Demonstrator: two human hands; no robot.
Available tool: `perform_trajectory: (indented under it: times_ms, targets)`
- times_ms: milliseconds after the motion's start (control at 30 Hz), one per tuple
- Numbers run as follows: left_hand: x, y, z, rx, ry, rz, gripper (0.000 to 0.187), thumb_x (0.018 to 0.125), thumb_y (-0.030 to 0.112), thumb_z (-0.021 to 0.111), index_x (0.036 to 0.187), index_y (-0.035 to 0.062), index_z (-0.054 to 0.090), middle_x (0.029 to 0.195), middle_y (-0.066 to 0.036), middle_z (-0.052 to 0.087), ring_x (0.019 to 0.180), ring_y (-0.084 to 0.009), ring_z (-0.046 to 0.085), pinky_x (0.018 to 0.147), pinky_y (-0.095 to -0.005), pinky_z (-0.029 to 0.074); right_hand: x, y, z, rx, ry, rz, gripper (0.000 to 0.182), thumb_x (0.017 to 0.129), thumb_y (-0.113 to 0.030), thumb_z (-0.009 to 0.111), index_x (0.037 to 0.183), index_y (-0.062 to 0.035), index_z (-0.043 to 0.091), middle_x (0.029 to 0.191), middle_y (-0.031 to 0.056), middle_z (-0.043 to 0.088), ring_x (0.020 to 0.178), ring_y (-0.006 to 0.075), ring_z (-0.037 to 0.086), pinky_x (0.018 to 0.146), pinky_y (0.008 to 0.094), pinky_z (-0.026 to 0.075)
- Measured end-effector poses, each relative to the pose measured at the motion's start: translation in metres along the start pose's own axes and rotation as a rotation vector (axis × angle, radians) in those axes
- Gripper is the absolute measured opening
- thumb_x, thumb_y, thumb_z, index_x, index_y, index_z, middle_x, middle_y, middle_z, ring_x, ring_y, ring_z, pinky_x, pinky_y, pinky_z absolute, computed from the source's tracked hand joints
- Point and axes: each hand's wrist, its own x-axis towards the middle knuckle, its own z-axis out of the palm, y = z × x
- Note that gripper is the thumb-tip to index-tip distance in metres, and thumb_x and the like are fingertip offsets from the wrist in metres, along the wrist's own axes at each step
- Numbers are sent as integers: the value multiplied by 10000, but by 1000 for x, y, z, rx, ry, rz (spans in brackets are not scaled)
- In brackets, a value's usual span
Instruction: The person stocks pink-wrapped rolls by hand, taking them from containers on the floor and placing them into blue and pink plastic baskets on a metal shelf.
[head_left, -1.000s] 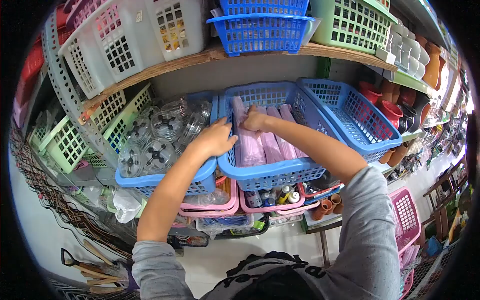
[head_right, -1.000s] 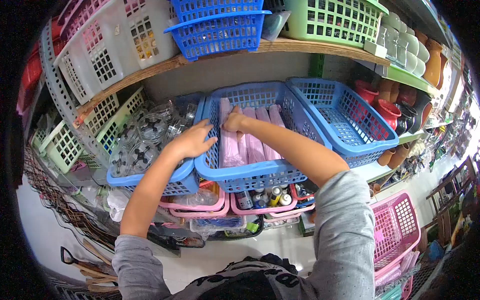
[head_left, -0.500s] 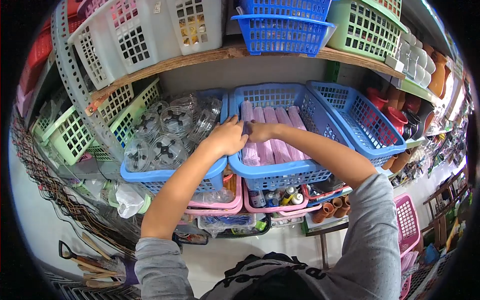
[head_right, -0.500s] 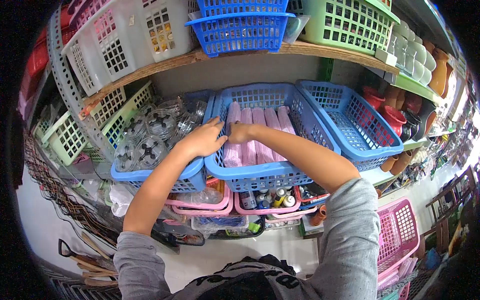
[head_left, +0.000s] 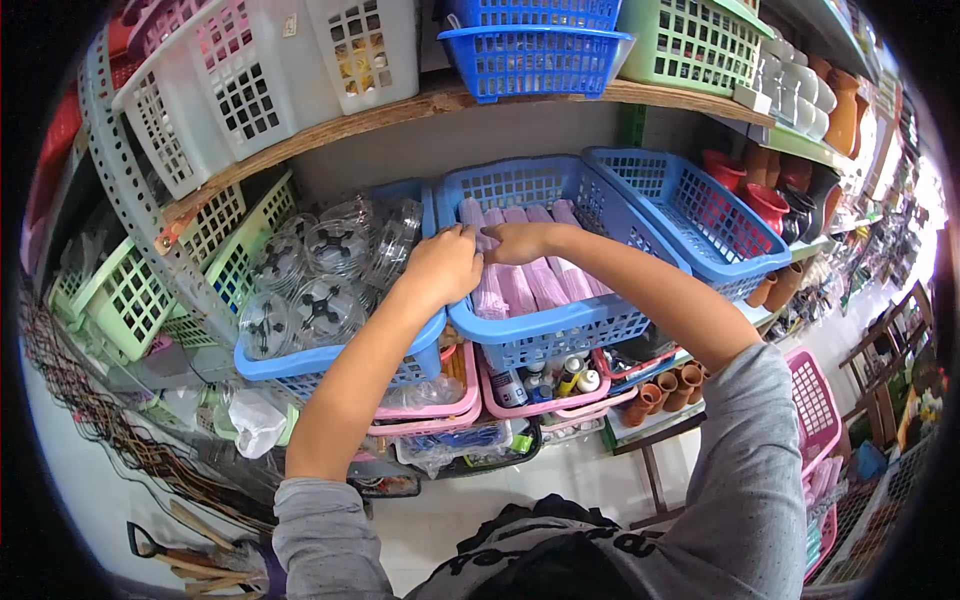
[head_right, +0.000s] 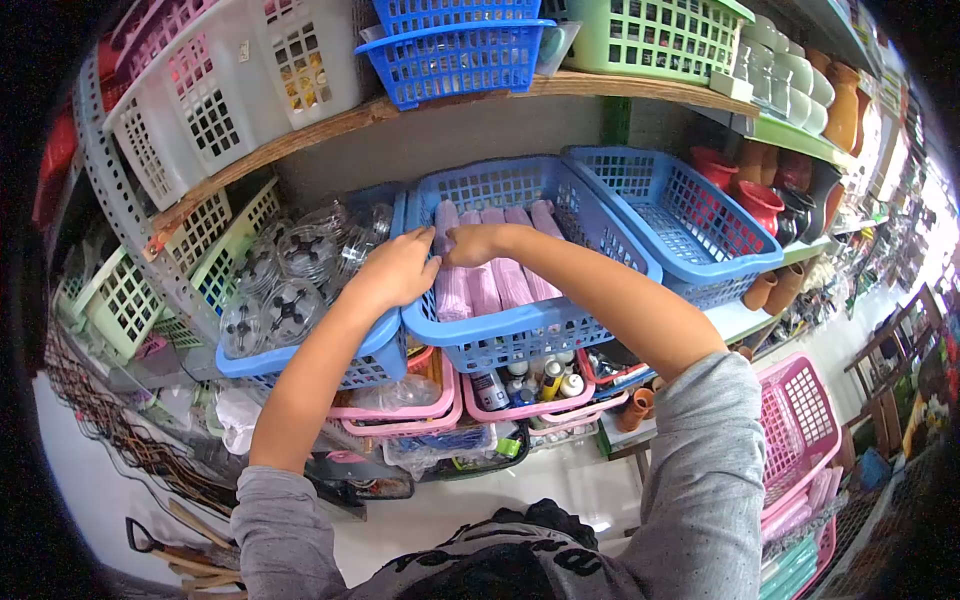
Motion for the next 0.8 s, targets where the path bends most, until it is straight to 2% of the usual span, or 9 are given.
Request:
perform_trajectory:
  times_ms: [133,167,233,300,433,600,667,767,800]
  targets:
    - [3,11,-9,57,20,113,450,789,209,473,1139,-73,442,1179,-229,460,1089,-334,456,915,-383,372,-16,1,-8,-112,93,-74,482,748,-236,543,1120,61,467,1178,248,448,1066,369,455,925,378,350]
    - [0,16,-12,54,20,139,450,789,209,473,1139,-73,442,1179,-229,460,1089,-334,456,915,-383,372,-27,2,-6,-131,234,-133,464,726,-236,555,1109,18,492,1141,229,478,1042,367,470,893,401,372]
    - [-10,28,-16,127,280,235,436,788,198,473,1133,-68,452,1178,-219,466,1117,-323,437,935,-395,348,-54,-1,-6,-169,383,-166,449,704,-237,567,1097,-26,517,1105,211,508,1019,365,485,861,424,395]
    - [-17,41,-16,100,322,288,422,799,195,470,1132,-65,457,1181,-213,467,1140,-315,417,952,-406,325,-93,-17,-5,-253,574,-229,421,725,-188,554,1103,-11,502,1115,204,495,1031,345,479,859,434,388]
    - [-45,82,-14,-20,443,409,413,807,200,485,1122,-66,464,1169,-213,476,1124,-320,430,947,-410,328,-165,-36,14,-306,683,-155,404,722,-147,557,1097,-13,494,1153,197,467,1060,329,456,872,436,370]
    - [-95,128,8,-446,445,634,338,756,125,561,1036,-58,509,1036,-193,541,970,-330,505,870,-389,383,-256,-60,66,-271,810,-18,357,715,-105,574,1048,-6,493,1124,177,464,1038,324,450,863,419,365]
    - [-119,137,29,-604,296,686,321,758,116,558,1040,-32,517,1037,-185,541,980,-329,505,875,-390,380,-293,-61,108,-189,861,86,330,716,-86,577,1028,-13,497,1075,161,485,986,321,474,826,410,388]
    - [-151,146,104,-916,-194,687,335,801,175,537,1097,23,501,1083,-178,531,1029,-319,492,894,-368,372,-348,-64,193,20,867,392,282,744,-112,562,1007,-24,508,989,160,522,890,324,524,762,383,430]
    - [-164,145,148,-901,-310,674,360,809,211,525,1111,22,479,1097,-187,519,1024,-340,486,881,-381,383,-365,-62,237,46,759,530,279,755,-134,552,1011,-27,513,966,169,531,874,328,533,752,382,441]
